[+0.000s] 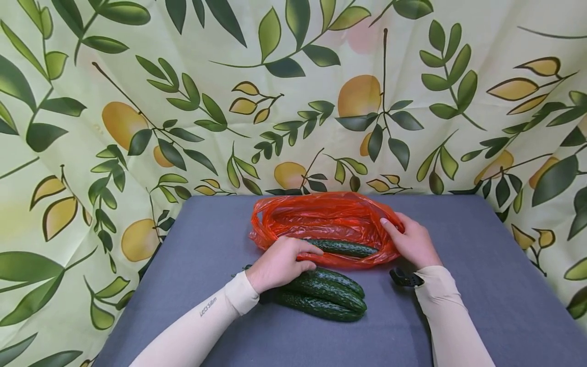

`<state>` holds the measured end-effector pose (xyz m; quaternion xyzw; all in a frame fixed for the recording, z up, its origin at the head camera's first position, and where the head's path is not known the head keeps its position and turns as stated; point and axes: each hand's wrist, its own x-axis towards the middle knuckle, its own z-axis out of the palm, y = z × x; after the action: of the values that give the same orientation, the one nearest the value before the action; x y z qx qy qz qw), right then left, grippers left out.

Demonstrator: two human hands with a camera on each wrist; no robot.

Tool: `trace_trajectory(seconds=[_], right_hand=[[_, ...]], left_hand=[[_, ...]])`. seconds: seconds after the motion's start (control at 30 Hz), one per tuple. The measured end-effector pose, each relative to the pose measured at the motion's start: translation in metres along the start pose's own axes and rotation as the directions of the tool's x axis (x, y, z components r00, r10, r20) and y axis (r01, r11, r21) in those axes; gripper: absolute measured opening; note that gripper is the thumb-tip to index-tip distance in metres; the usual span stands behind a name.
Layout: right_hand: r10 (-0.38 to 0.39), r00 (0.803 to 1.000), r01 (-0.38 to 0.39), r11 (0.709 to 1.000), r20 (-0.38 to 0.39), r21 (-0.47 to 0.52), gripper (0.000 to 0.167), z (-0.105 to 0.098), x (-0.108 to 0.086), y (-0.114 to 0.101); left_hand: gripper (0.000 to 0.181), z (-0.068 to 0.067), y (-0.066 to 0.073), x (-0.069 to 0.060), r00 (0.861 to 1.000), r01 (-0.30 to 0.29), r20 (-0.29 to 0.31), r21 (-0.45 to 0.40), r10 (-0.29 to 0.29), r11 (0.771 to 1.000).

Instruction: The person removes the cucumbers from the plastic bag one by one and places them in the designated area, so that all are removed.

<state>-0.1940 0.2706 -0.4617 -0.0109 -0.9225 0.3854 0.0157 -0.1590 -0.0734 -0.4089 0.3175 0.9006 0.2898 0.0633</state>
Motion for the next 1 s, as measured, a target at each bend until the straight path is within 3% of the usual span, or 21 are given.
trace_trajectory(seconds=[0.2,0.4,0.67,1.0], right_hand=[[0.013,1.0,-0.013,1.0,0.0,0.004,0.072,0.0,-0.001,0.001],[0.014,1.0,-0.014,1.0,0.002,0.012,0.073,-0.001,-0.001,0.0],[0.014,1.0,-0.014,1.0,-0.002,0.013,0.072,-0.001,0.0,-0.001],[0.032,0.999,-0.032,0.999,0.003,0.022,0.071,0.0,0.0,0.0]], left_hand=[[0.03,-0.007,-0.001,0.037,0.999,0.038,0.008,-0.002,-0.038,0.999],[0.03,-0.004,-0.007,0.061,0.997,0.062,0.038,-0.07,-0.059,0.996],[0.034,0.005,-0.019,0.08,0.99,0.106,0.105,-0.066,-0.098,0.992],[0.032,0.016,-0.03,0.093,0.981,0.126,0.153,-0.023,-0.121,0.992]])
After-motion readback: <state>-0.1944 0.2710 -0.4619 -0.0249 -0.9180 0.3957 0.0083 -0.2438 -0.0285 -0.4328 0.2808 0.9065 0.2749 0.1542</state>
